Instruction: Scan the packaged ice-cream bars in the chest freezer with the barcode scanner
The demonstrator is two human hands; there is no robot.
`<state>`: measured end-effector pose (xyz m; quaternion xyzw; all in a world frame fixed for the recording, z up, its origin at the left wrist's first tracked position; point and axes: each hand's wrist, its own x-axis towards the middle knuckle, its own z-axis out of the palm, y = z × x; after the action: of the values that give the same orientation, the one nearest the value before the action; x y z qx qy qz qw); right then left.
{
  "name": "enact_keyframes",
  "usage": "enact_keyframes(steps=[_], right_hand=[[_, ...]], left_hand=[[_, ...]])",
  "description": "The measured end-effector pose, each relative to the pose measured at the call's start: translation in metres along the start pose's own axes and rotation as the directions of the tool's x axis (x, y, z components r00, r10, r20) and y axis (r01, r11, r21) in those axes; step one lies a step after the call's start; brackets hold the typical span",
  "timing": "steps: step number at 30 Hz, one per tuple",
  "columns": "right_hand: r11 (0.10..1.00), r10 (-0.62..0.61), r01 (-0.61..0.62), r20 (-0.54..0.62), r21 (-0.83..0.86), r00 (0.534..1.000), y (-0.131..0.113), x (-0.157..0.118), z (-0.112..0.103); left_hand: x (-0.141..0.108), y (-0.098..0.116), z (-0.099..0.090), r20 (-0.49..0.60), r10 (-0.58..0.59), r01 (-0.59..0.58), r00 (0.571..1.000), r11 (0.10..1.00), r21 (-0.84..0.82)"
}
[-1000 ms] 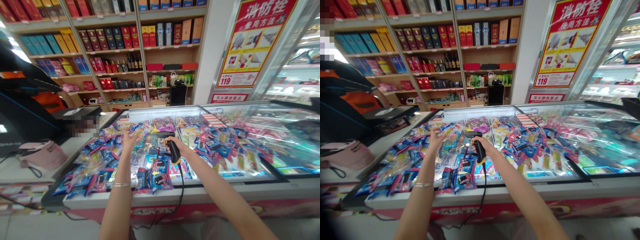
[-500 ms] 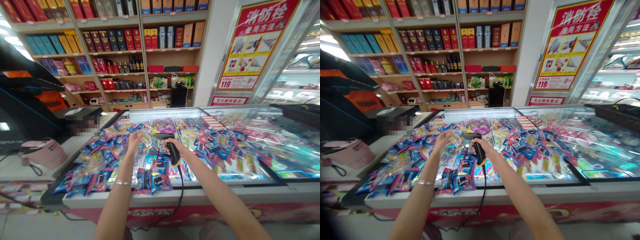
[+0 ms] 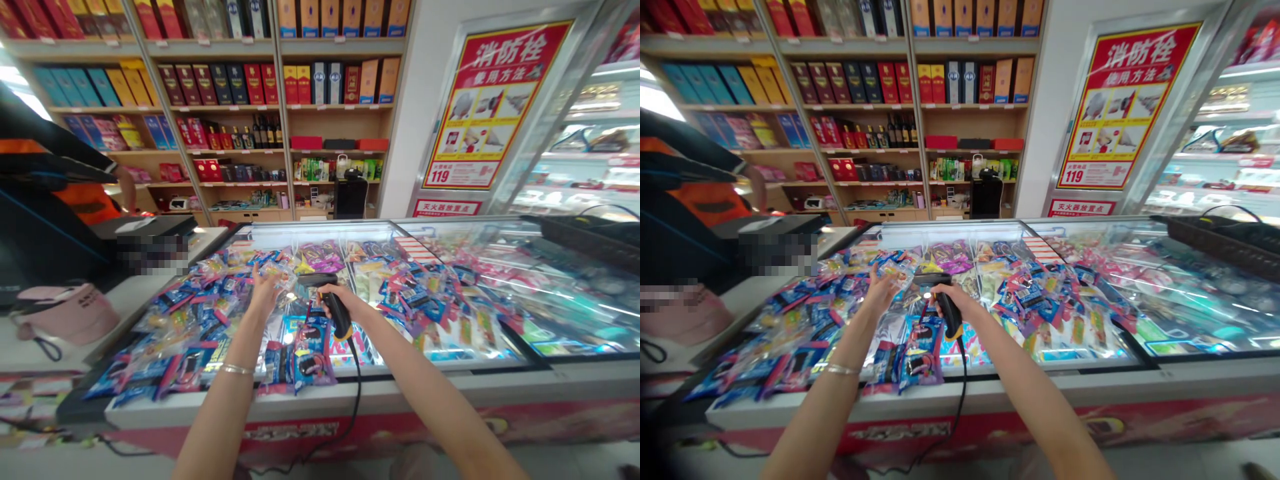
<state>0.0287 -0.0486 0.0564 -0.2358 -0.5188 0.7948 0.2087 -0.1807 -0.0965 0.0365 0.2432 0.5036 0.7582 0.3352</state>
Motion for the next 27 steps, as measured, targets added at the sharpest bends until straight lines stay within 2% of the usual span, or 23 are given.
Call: enact_keyframes(steps=[4, 9, 14, 23, 27], right_hand=[[0.997, -0.051, 0.053, 0.035, -0.063, 0.998, 0.001, -0.001, 0.001], [0.984, -0.074, 0.082, 0.056, -0.159, 0.996, 0.002, -0.002, 0.003], [0.978, -0.126, 0.141, 0.106, -0.151, 0.986, -0.002, -0.007, 0.008], [0.99, -0.07, 0.097, 0.24, -0.105, 0.968, -0.001, -0.01, 0.01], [0.996, -0.05, 0.068, 0.303, -0.05, 0.952, 0.0, -0.008, 0.009]], left_hand=[[0.0, -0.002, 0.001, 0.018, 0.013, -0.014, 1.0, 1.0, 0.026], [-0.004, 0.001, 0.007, 0.124, 0.029, -0.039, 0.992, 0.996, 0.076], [-0.008, 0.003, 0.011, 0.107, 0.018, -0.026, 0.994, 0.997, 0.071], [-0.003, 0.001, 0.006, 0.073, 0.066, -0.078, 0.995, 0.984, 0.162], [0.001, -0.003, 0.003, 0.053, 0.094, -0.101, 0.994, 0.985, 0.141]])
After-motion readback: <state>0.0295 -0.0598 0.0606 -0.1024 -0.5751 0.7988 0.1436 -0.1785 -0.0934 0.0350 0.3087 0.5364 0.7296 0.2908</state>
